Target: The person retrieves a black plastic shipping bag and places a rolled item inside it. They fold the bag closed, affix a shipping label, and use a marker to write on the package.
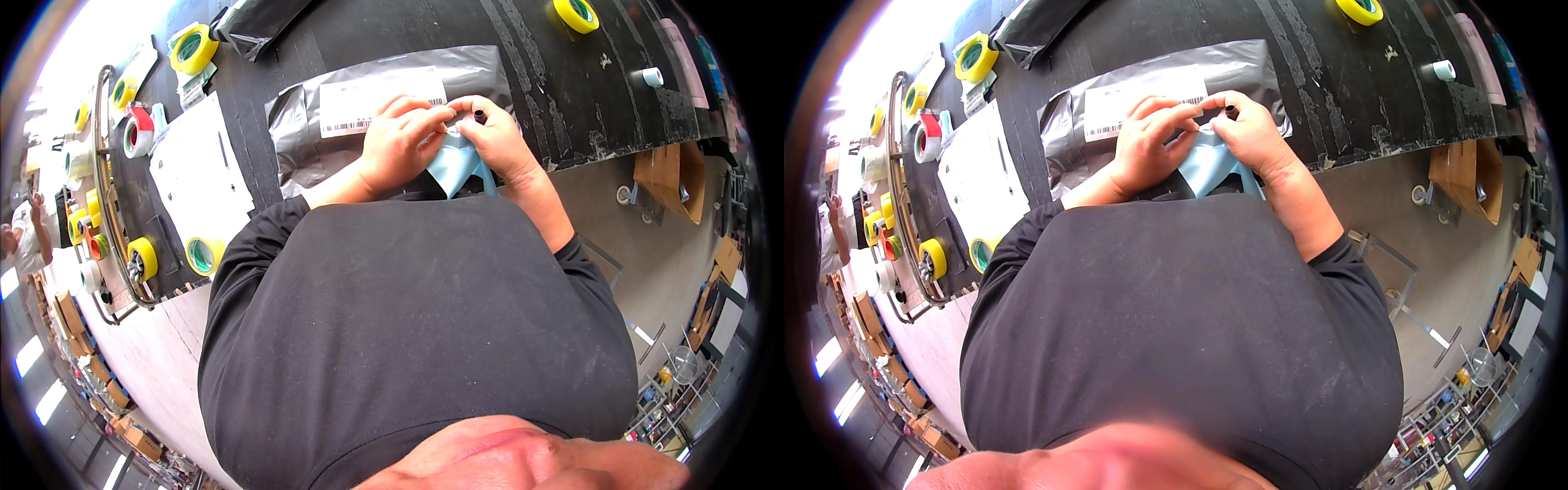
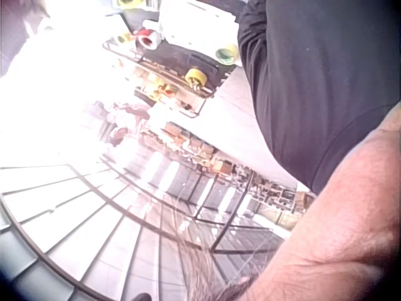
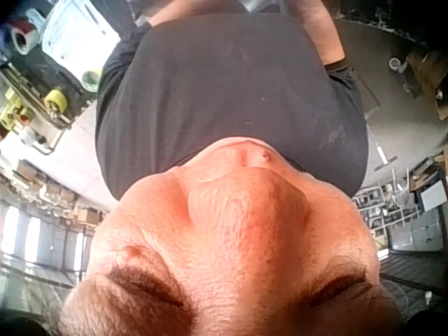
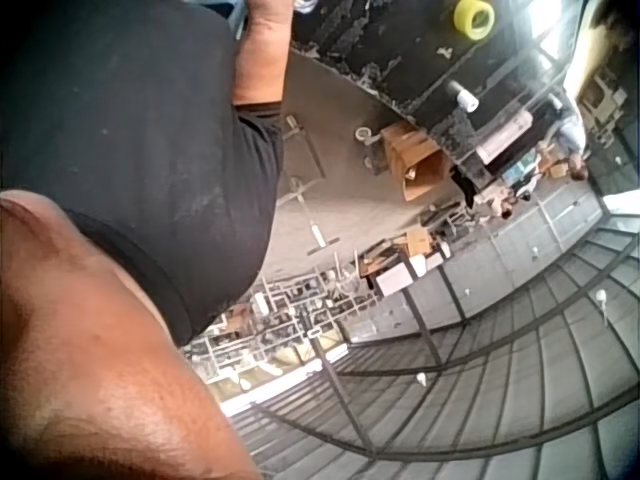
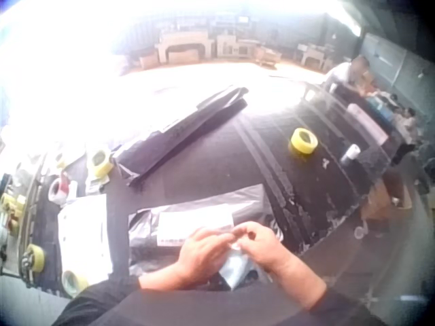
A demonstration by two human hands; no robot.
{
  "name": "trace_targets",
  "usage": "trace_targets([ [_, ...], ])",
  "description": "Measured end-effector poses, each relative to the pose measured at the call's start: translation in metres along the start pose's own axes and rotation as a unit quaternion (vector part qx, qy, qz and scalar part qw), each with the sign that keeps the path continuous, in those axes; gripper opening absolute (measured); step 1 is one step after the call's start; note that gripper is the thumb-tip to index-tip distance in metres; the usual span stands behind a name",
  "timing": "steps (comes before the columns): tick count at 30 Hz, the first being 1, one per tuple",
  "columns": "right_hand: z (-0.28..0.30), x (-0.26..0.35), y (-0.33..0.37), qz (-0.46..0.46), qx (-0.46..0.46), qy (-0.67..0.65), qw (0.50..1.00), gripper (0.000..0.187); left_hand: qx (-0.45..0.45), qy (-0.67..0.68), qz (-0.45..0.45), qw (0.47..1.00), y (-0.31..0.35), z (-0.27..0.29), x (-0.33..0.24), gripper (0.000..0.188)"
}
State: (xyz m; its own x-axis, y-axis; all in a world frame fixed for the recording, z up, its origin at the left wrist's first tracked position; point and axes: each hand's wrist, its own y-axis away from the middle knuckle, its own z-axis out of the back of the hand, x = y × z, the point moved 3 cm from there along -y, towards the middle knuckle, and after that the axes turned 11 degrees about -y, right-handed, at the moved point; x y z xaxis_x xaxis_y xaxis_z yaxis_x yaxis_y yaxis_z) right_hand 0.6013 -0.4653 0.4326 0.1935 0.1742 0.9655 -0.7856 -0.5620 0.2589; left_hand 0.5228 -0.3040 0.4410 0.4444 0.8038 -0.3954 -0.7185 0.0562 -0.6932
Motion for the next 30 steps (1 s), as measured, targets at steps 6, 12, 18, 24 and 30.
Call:
trace_targets([
  [6,0.002,-0.001,0.008,0.0,-0.033,0.062,0.998,0.029,0.057,0.236,0.202,0.949,0.013,-0.011,0.007,0.053],
  [12,0.004,-0.006,0.022,0.001,-0.084,0.165,0.983,0.028,0.069,0.347,0.288,0.89,0.028,-0.03,0.004,0.051],
  [18,0.001,-0.022,0.036,0.055,-0.06,0.32,0.944,0.025,0.075,0.361,0.359,0.857,0.02,-0.024,0.012,0.046],
  [24,-0.003,-0.037,0.034,0.294,-0.038,0.289,0.91,0.022,0.135,0.453,0.482,0.738,0.015,-0.019,0.032,0.057],
  [30,0.005,-0.004,0.021,0.185,-0.043,0.154,0.97,0.024,0.192,0.348,0.454,0.798,0.011,-0.02,0.022,0.057],
])
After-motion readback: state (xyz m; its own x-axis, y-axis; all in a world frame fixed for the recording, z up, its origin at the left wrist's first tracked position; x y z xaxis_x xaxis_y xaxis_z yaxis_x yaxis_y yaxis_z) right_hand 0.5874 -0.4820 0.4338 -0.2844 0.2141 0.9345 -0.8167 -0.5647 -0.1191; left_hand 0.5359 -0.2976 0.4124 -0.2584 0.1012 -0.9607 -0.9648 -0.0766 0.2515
